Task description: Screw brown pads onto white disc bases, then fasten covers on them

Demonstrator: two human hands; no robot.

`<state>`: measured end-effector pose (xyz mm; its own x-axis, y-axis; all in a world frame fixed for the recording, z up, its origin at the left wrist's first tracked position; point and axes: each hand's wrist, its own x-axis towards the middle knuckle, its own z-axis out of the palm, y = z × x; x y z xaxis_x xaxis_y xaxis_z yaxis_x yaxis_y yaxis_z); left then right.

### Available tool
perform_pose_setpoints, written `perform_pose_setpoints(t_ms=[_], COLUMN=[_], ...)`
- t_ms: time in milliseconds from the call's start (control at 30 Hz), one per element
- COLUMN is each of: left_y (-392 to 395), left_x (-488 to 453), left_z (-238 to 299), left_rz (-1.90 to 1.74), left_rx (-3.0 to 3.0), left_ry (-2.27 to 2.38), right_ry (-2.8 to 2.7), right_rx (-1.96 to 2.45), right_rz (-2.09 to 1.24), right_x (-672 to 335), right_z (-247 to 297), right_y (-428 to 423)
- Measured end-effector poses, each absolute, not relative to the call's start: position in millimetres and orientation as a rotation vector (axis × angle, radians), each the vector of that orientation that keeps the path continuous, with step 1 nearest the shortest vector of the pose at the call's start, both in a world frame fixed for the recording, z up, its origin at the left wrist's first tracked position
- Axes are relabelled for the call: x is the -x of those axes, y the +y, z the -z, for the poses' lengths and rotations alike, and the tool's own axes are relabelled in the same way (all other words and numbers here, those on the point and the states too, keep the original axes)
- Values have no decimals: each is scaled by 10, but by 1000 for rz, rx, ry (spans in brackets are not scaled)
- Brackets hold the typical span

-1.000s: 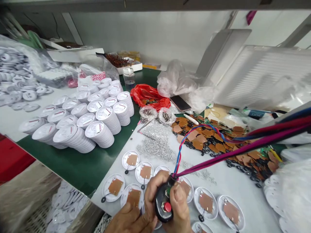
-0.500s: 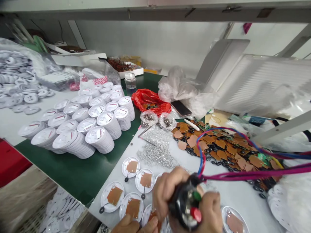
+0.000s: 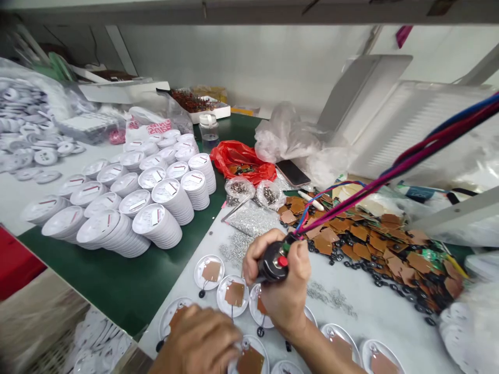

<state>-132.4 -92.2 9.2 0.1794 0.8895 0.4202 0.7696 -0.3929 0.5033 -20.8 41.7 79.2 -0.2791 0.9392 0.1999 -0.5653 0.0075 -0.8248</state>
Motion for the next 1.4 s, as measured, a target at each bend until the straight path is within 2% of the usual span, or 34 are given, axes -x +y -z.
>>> perform_pose_setpoints(t_ms=[167,567,667,800,967,1400], left_y=[-582,-508,-556,-747,-1004,-1022], left_x=[1473,1213,1076,887,674,758], left_z=[-287,-305,-315,-183,122,299], left_rz=[-830,-995,-1019,-1045,-1115,-832], left_rx=[-2054,-2009,-1969,-2339,-2815,-2914], left_ry=[1725,1108,1101,1272,1267,1182], right_ry=[-1002,-989,-1001,-1056,-1040,-967], right_rx=[468,429,461,527,593,592], right_rz=[-1669,-1805,-1831,-1838,-1755,-1734], right_x=[52,-498,-691,-969,-1162,-1159], right_z=[-1041,-1253,-1274,-1172,-1045,-973], right_y=[284,95,-2,-161,-256,-302])
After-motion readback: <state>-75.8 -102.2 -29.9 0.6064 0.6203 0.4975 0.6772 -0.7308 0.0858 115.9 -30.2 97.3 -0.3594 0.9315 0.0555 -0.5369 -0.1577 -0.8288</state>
